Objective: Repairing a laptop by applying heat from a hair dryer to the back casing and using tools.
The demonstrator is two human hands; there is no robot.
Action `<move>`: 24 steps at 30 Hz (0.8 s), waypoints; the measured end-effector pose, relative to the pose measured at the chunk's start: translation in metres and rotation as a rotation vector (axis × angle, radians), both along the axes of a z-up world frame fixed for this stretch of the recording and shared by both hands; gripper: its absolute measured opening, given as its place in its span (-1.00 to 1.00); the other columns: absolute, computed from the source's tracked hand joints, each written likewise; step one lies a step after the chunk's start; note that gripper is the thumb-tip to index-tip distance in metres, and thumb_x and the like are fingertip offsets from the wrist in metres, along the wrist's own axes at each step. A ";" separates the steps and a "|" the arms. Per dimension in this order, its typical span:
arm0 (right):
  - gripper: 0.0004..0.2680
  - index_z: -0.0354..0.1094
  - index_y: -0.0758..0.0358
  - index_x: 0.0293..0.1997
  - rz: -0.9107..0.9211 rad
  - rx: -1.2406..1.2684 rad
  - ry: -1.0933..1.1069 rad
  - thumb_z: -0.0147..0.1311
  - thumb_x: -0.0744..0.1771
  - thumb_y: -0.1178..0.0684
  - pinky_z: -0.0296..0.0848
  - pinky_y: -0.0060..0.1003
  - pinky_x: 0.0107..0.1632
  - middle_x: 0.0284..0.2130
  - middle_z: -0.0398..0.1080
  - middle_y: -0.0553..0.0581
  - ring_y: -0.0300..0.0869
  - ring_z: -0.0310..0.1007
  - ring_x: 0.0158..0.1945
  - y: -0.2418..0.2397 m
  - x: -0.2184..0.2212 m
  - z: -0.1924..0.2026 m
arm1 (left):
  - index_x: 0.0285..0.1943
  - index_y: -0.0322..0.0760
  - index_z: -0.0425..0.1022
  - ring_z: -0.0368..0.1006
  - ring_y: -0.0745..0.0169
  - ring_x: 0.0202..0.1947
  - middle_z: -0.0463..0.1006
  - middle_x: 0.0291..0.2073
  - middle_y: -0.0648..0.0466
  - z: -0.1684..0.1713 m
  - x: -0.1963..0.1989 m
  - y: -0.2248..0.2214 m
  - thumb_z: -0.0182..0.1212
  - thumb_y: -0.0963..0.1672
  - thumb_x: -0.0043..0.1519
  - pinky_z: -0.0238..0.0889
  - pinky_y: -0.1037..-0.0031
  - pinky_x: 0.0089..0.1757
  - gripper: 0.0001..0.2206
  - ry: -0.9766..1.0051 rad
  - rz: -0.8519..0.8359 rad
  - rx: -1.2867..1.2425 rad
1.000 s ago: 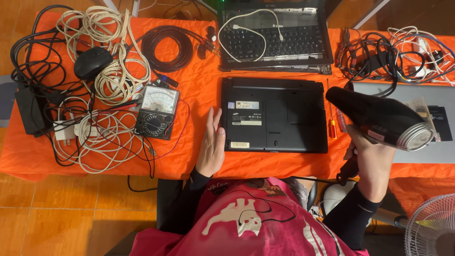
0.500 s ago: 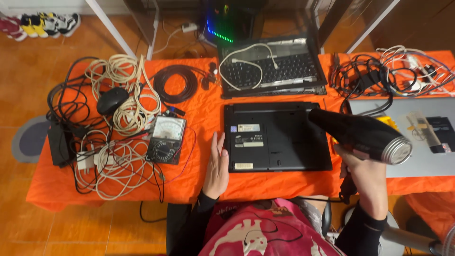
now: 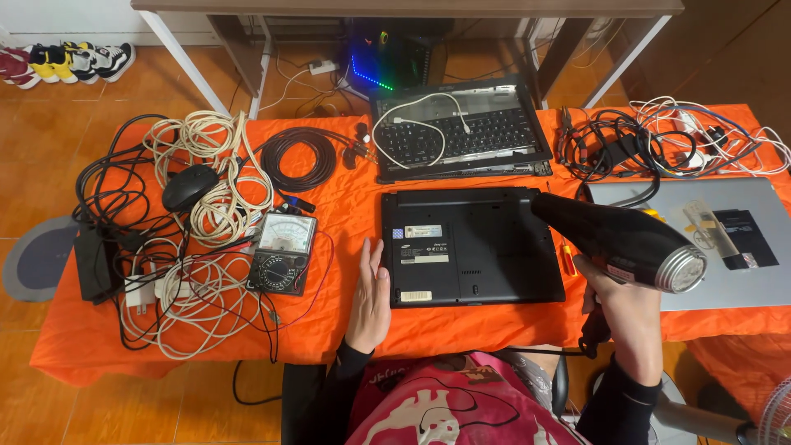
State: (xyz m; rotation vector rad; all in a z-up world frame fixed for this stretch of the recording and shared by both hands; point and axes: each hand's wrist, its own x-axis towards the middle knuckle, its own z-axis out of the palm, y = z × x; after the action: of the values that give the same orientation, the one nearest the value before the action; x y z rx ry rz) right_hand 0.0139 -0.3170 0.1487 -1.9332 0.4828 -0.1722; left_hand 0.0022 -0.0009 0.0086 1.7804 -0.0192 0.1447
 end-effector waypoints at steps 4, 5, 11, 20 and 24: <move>-0.83 0.33 0.38 -0.38 0.011 -0.013 0.034 0.20 0.33 0.10 0.08 -0.28 -0.66 -0.71 0.24 0.09 -0.20 0.17 -0.76 -0.003 0.000 -0.005 | 0.62 -0.33 -0.32 0.09 -0.24 0.49 0.05 0.55 -0.16 0.000 -0.002 0.000 -0.40 0.11 0.45 0.04 0.21 0.30 -0.33 -0.018 -0.004 -0.023; -0.86 0.35 0.36 -0.35 0.017 -0.021 0.035 0.19 0.33 0.11 0.04 -0.28 -0.66 -0.70 0.24 0.09 -0.20 0.15 -0.75 -0.003 0.000 -0.004 | 0.63 -0.34 -0.32 0.10 -0.23 0.49 0.05 0.55 -0.16 0.001 -0.001 0.000 -0.39 0.11 0.46 0.03 0.21 0.31 -0.34 -0.026 -0.010 -0.044; -0.92 0.38 0.28 -0.24 0.051 0.022 -0.065 0.21 0.31 0.14 0.12 -0.30 -0.65 -0.67 0.25 0.05 -0.25 0.19 -0.70 -0.006 0.008 -0.014 | 0.62 -0.31 -0.31 0.10 -0.19 0.48 0.06 0.55 -0.13 0.005 -0.002 -0.001 -0.38 0.08 0.44 0.06 0.23 0.28 -0.36 -0.002 0.010 -0.002; -0.90 0.35 0.35 -0.23 0.078 0.076 -0.055 0.21 0.33 0.17 0.16 -0.30 -0.62 -0.64 0.26 0.06 -0.24 0.23 -0.67 -0.016 0.009 -0.029 | 0.63 -0.32 -0.31 0.08 -0.21 0.50 0.07 0.55 -0.15 0.004 -0.001 -0.003 -0.40 0.06 0.47 0.01 0.20 0.32 -0.39 -0.009 0.006 0.022; -0.90 0.35 0.38 -0.22 0.087 0.082 -0.054 0.20 0.35 0.18 0.14 -0.28 -0.63 -0.65 0.25 0.11 -0.20 0.21 -0.68 -0.015 0.010 -0.032 | 0.63 -0.32 -0.29 0.06 -0.21 0.51 0.07 0.55 -0.17 0.003 -0.001 -0.003 -0.40 0.05 0.47 -0.01 0.20 0.32 -0.40 -0.011 0.013 0.042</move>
State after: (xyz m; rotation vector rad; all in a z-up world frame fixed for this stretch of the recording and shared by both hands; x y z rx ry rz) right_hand 0.0243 -0.3324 0.1171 -1.8603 0.3638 -0.1462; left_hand 0.0012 -0.0040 0.0119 1.8222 -0.0188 0.1643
